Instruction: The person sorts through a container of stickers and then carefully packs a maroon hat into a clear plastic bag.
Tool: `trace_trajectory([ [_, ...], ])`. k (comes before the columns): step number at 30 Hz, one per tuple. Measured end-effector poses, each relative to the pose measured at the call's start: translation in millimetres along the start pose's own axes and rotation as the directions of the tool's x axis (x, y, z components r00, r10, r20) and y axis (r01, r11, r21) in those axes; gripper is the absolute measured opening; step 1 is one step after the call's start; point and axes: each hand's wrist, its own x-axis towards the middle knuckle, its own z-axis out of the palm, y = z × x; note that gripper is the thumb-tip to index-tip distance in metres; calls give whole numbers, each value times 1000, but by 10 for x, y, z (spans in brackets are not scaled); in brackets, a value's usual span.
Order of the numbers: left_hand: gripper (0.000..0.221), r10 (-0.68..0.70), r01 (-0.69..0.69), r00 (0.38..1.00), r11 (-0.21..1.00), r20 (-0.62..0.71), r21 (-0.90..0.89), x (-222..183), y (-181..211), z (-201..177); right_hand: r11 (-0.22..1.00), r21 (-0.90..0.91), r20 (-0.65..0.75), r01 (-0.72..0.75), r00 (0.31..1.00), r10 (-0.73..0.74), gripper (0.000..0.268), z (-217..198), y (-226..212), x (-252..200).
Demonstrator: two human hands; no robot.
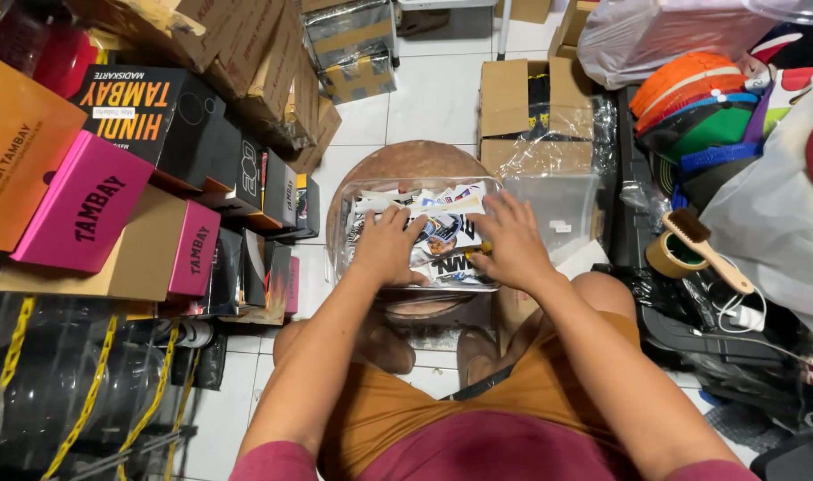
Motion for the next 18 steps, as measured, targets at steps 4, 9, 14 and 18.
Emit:
trace_trajectory([
  [4,103,10,-10,1000,1000,-22,10,263,-98,340,982,-189,196,-20,979,58,76,76,-85,186],
  [9,65,23,-15,998,987,52,-160,228,-194,-34,992,-120,12,-41,999,43,33,292,148,342],
  [14,51,12,0,999,961,44,-278,299,-379,-164,987,132,20,-92,996,90,28,164,254,434],
  [18,42,17,-16,1000,957,-1,-289,309,-450,-206,954,276,58,-117,993,105,41,-27,70,409],
])
